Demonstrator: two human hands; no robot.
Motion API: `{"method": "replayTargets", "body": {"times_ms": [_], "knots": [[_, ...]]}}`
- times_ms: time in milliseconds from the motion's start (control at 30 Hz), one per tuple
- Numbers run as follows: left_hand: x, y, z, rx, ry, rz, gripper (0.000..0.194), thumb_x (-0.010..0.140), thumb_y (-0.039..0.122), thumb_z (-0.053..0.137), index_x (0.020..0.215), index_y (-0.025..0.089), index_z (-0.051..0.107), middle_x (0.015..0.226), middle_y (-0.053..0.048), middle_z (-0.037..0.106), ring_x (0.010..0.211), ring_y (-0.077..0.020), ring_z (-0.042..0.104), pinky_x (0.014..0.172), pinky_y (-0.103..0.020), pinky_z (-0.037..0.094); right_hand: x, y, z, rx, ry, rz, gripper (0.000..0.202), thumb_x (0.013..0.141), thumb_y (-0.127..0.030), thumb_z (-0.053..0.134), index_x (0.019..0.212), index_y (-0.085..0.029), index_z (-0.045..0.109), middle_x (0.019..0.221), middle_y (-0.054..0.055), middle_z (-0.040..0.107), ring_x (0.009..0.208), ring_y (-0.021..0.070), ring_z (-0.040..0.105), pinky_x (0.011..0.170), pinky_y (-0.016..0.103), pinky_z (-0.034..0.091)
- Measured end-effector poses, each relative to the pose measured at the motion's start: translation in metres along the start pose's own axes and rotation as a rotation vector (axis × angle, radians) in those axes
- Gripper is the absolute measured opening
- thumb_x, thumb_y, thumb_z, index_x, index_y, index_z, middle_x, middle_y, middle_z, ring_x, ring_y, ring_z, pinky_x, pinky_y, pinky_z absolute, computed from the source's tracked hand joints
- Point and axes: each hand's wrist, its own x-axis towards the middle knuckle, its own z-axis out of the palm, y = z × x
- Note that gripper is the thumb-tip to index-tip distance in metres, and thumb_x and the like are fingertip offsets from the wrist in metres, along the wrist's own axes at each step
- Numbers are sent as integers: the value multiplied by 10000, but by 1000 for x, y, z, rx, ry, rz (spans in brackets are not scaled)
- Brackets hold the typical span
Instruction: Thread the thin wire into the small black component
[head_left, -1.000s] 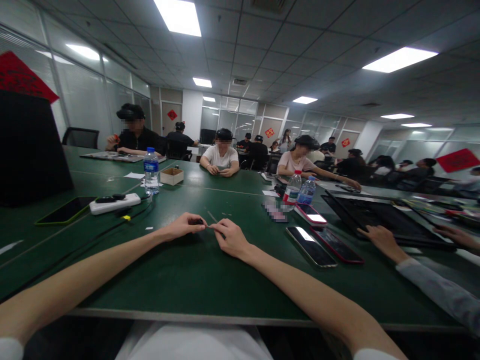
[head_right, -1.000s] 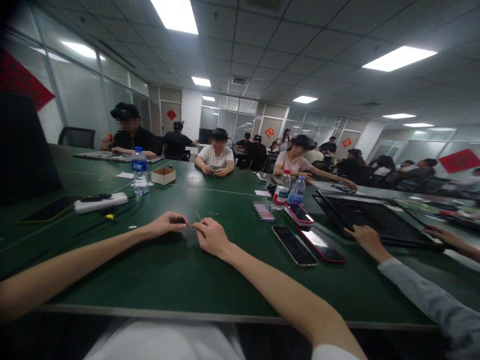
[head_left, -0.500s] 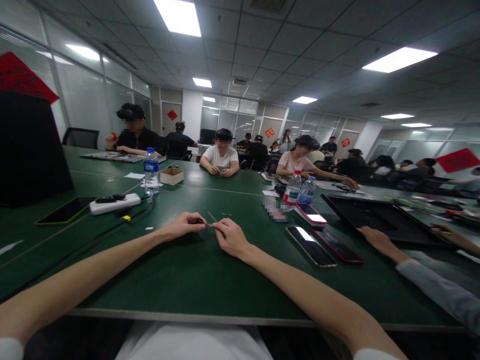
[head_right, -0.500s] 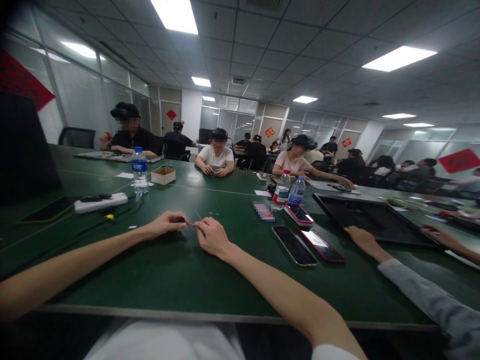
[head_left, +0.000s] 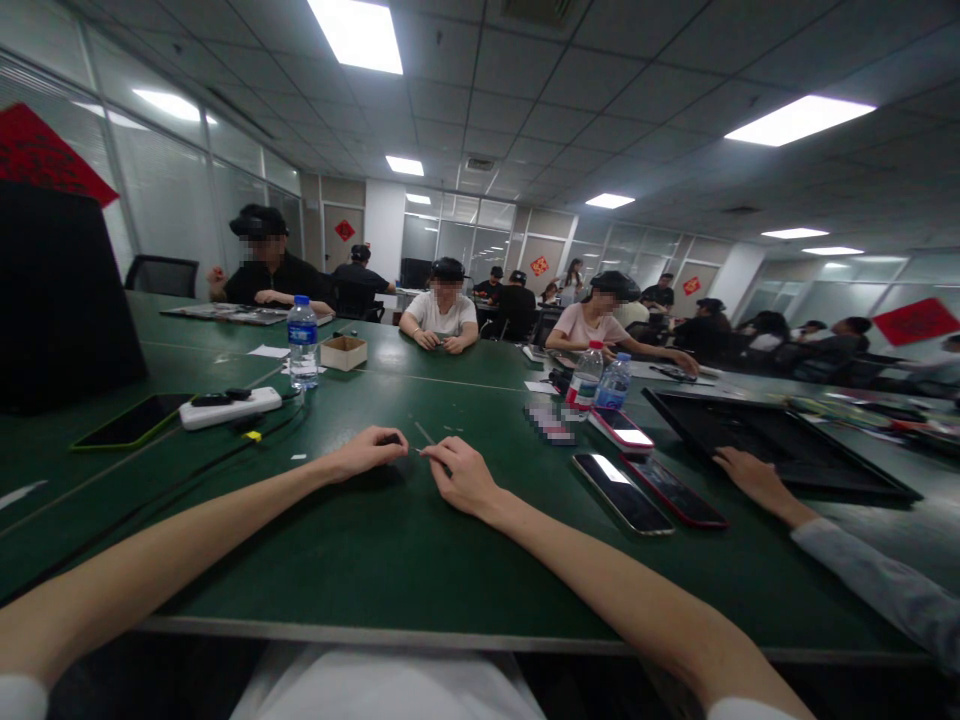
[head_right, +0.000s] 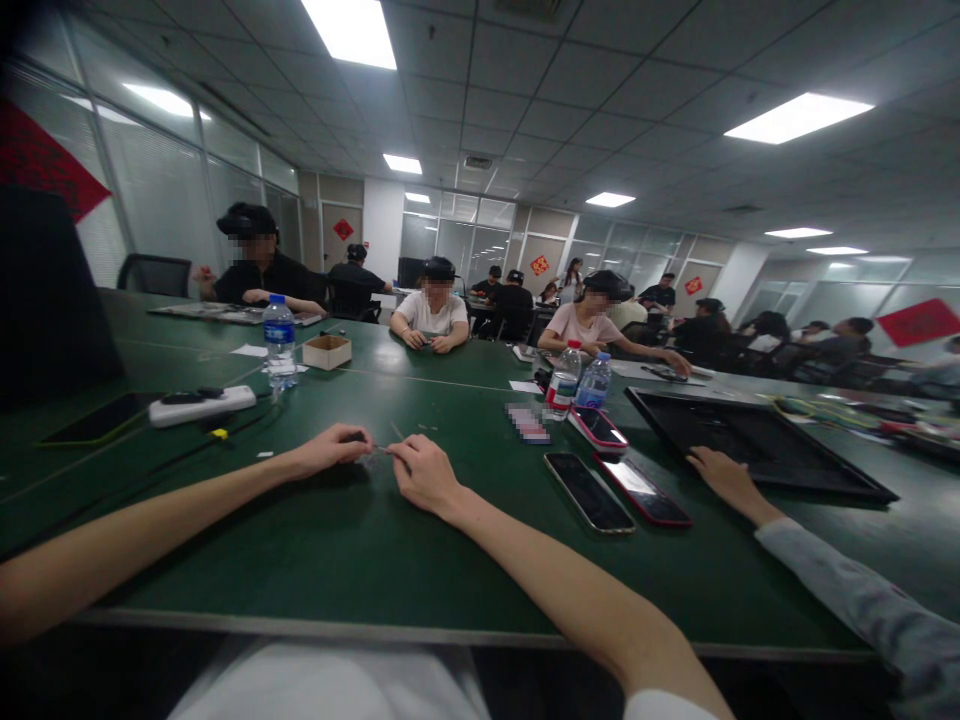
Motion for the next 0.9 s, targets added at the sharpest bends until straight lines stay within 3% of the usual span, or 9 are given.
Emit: {"method": "replayTargets", "body": {"times_ms": [300,667,900], "knots": [[2,-3,0,16,-28,-8,321,790,463,538,864,154,587,604,48,453,546,-110,413,525,-222,327,0,-1,0,12,7,-10,238,898,-182,472,1054,-175,651,979,79,615,899,169,560,833,308,462],[0,1,3,253,-14,118,273,826,393,520,900,143,604,785,-8,608,713,-150,534,666,-247,415,0,0,1,8,9,-15,241,897,-179,470,1061,-172,647,965,77,618,884,160,564,821,295,460],[0,-1,4,276,8,165,203,813,316,535,888,146,617,833,-21,640,790,-165,567,740,-262,438,1,-1,1,6,11,-16,236,895,-183,470,1043,-172,653,956,76,624,882,161,566,820,291,459]]}}
